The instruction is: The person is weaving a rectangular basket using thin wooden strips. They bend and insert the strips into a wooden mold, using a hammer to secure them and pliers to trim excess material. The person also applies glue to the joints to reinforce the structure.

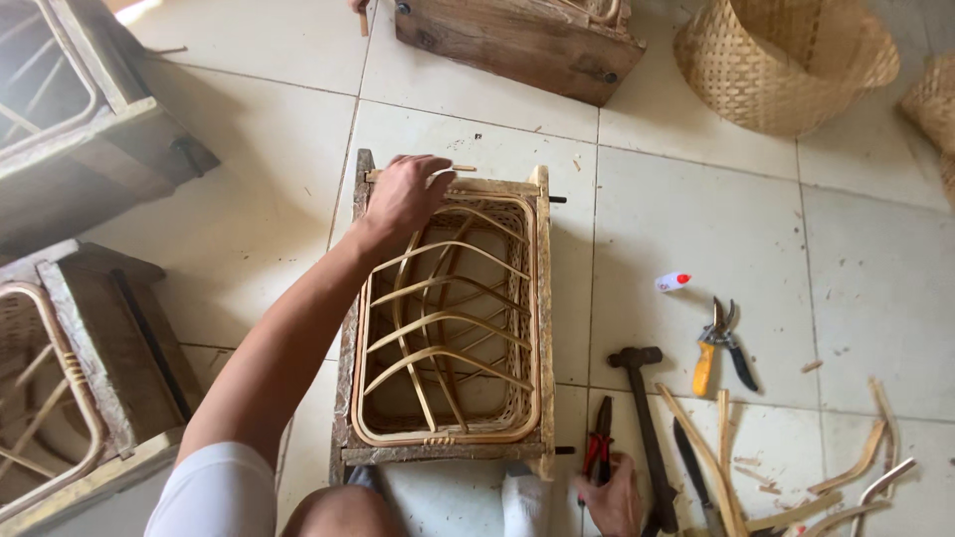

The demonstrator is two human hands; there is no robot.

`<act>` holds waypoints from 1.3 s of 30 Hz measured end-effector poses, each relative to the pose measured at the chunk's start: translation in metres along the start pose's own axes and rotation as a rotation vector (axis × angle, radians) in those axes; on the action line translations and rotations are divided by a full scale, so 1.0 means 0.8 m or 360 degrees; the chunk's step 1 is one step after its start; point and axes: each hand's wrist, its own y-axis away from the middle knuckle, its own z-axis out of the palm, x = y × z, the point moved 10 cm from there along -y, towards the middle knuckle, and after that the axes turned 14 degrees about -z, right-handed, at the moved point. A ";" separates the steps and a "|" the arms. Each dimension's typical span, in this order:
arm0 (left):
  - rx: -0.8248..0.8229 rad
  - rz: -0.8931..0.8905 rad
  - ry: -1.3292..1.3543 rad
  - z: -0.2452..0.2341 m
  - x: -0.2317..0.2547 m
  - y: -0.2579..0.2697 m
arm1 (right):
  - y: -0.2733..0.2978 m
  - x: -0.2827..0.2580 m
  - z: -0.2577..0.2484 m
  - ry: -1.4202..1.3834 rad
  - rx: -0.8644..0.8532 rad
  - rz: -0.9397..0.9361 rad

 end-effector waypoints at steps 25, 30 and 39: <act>-0.0662 0.0126 -0.0071 0.149 0.045 -0.069 | -0.106 -0.504 -0.194 -0.1637 -0.1100 -0.0091; -0.0685 0.0264 -0.0341 0.194 0.035 -0.077 | -0.107 -0.510 -0.186 -0.1634 -0.1056 -0.0039; -0.0604 0.0207 -0.0345 0.209 0.027 -0.083 | -0.116 -0.517 -0.187 -0.1602 -0.0997 0.0005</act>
